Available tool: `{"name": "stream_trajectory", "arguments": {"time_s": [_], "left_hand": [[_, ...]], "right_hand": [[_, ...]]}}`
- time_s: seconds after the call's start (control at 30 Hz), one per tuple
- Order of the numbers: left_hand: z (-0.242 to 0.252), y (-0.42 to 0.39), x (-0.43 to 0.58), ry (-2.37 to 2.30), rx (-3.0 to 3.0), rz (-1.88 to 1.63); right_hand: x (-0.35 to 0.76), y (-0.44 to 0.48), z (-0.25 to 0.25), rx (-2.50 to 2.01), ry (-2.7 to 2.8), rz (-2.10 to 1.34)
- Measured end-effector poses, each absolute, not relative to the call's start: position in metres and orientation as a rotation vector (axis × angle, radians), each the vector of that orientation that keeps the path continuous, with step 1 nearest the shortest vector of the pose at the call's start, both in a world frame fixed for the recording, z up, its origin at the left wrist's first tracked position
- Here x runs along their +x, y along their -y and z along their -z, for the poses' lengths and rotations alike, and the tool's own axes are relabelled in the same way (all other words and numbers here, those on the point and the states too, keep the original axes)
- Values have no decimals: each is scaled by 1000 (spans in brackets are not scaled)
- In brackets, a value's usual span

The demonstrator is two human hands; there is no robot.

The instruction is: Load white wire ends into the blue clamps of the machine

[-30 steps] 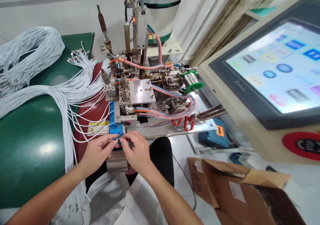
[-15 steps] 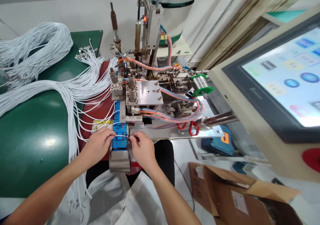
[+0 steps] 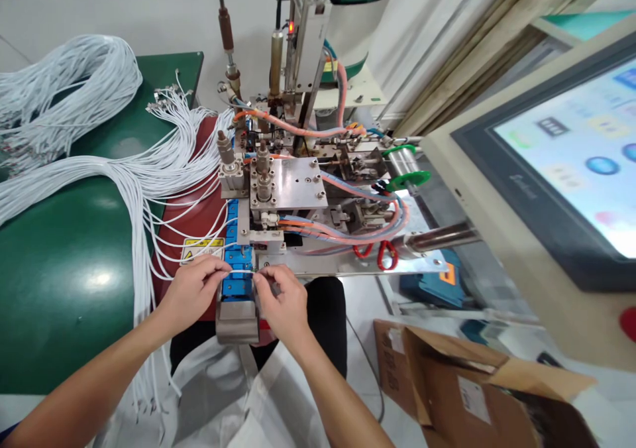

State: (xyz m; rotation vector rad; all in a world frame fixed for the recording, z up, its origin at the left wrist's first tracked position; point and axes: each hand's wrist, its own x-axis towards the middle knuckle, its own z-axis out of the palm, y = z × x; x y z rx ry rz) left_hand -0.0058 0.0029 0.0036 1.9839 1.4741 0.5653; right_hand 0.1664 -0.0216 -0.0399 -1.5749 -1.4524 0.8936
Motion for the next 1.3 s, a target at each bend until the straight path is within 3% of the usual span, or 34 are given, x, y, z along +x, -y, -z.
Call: {"name": "stream_trajectory", "arguments": {"time_s": [0.4,0.73,1.07,1.3], "left_hand": [[-4,-3,-4,-1484,2024,-493],[-3,-4,-2,-1521,2084,-433],[-4,-3,-1,-1514,2120,-410],[-5,4,-1,-1552,2378,-292]], "right_hand": [[162,22,38,-1596,1504,-761],[169,9,42,-1606,1441,-1190],[162,-2,45,-1556,1717,-846],[152,1,56,-1594,1479,-922]]}}
